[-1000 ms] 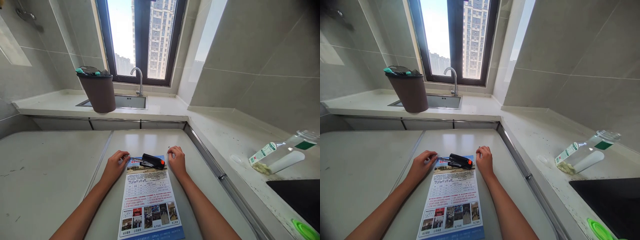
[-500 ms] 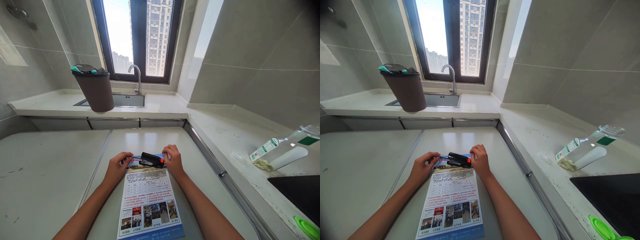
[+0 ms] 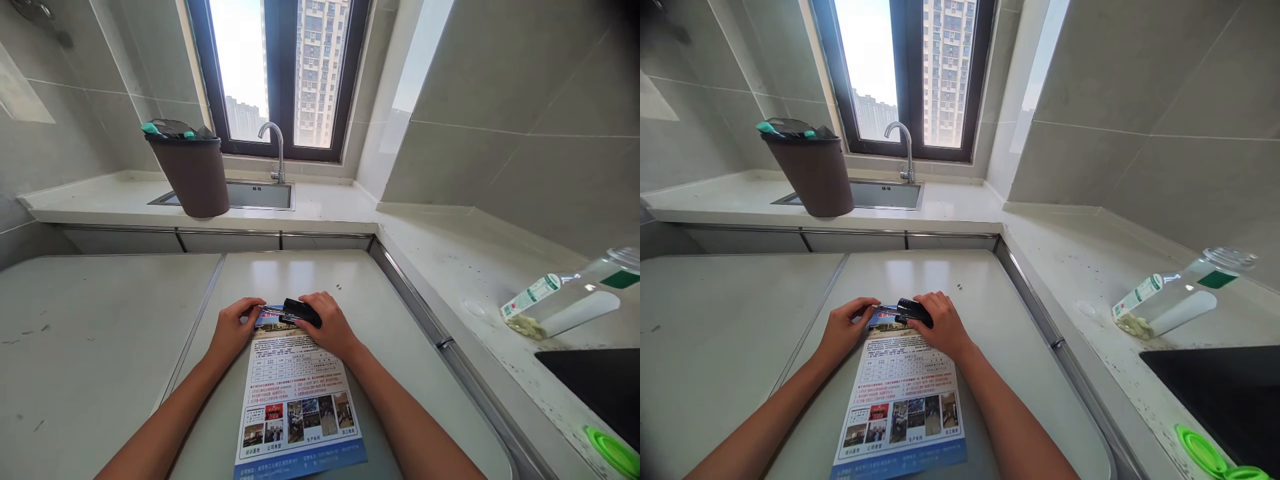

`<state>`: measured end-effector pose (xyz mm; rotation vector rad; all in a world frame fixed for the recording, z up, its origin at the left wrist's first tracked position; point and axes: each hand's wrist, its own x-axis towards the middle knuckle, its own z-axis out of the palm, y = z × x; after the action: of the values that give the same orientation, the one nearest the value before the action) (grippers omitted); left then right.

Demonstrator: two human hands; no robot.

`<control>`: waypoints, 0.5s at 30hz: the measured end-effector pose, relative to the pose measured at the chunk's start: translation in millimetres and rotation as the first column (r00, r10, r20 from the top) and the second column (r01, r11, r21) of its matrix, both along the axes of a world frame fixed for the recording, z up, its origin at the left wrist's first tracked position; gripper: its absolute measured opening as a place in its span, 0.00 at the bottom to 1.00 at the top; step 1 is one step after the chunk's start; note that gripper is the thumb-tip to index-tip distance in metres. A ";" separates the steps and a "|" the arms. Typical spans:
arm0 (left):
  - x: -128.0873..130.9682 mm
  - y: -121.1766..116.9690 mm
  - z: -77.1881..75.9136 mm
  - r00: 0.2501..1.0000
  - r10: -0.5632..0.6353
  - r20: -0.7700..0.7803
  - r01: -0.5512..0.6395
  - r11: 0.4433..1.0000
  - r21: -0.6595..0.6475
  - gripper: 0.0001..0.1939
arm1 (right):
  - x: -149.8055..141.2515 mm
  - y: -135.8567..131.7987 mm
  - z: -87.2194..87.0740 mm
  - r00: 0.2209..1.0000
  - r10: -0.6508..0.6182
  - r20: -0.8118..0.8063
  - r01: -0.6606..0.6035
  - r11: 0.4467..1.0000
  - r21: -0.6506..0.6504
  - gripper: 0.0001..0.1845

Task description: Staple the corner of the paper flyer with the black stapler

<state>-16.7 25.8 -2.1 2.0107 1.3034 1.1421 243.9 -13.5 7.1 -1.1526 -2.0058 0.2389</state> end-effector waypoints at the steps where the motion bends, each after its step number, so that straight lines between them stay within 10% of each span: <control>1: 0.3 -0.2 0.5 1.000 0.006 -0.014 -0.006 1.000 0.003 0.11 | -0.2 0.5 -0.8 1.000 0.006 0.002 -0.006 1.000 -0.006 0.20; 15: 2.7 -2.0 4.4 0.999 -0.025 -0.041 0.025 1.000 -0.007 0.13 | 1.9 2.3 -3.3 0.998 0.062 -0.014 -0.062 0.996 -0.061 0.20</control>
<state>-14.0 23.8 2.3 2.0500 1.2965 1.0894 245.7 -11.2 3.8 -1.1255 -2.0377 0.3411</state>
